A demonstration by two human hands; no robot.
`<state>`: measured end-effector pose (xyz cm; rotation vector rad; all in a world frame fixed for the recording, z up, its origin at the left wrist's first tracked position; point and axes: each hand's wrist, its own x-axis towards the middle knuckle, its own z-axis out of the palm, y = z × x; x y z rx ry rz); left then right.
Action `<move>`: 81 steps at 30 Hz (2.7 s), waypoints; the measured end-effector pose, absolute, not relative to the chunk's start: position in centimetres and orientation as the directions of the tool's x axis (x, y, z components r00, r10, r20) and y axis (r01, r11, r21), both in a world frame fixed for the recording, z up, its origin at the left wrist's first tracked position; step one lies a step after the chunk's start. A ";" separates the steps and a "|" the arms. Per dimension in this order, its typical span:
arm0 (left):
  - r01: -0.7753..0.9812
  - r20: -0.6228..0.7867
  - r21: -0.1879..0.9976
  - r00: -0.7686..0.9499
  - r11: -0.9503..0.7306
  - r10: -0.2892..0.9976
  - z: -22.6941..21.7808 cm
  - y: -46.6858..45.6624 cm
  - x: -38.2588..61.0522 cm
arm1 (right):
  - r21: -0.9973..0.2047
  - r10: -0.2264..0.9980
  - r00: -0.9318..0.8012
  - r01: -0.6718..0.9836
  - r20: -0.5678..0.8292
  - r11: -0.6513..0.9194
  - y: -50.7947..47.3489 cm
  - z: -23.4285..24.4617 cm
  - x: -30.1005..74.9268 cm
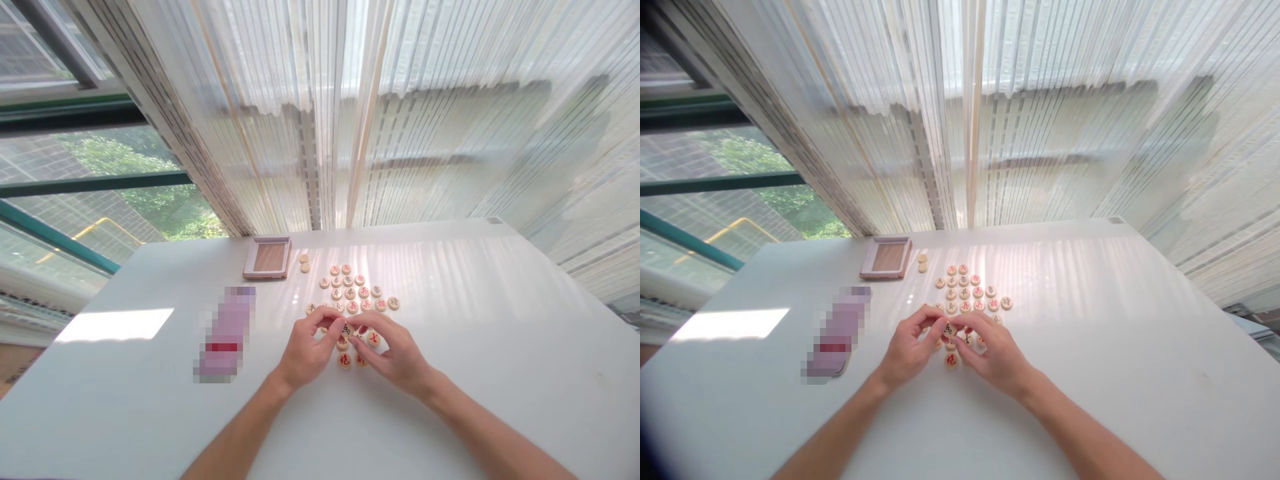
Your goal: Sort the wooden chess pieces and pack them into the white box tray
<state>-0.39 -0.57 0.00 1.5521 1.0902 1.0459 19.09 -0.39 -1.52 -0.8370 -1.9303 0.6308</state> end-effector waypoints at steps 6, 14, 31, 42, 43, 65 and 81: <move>0.174 0.142 0.967 0.231 -0.184 0.963 -0.2 -0.6 -0.4 | -0.716 0.776 -0.341 0.309 0.530 0.625 -0.3 -1.3 19.1; 0.179 0.146 0.965 0.248 -0.194 0.958 -0.2 -0.5 -0.5 | -0.715 0.775 -0.330 0.307 0.539 0.628 -0.2 -1.3 19.1; 0.186 0.244 0.930 0.337 -0.318 0.910 -0.3 -0.8 -0.5 | -0.830 0.836 -0.330 0.210 0.438 0.517 0.0 -0.6 19.5; 0.283 0.341 0.836 0.402 -0.470 0.850 -0.8 -0.8 -0.6 | -0.867 0.883 -0.298 0.240 0.362 0.436 -0.1 -0.6 19.4; 0.285 0.346 0.830 0.412 -0.480 0.843 -0.8 -0.8 -0.6 | -0.870 0.889 -0.289 0.245 0.355 0.427 -0.1 -0.7 19.4; 0.270 0.340 0.857 0.345 -0.440 0.875 -1.1 -0.6 -0.8 | -0.858 0.862 -0.334 0.218 0.382 0.464 -0.2 -0.7 19.4; 0.161 0.227 0.943 0.329 -0.291 0.917 -0.1 -0.6 -0.7 | -0.824 0.827 -0.330 0.197 0.455 0.531 -0.3 -1.1 19.3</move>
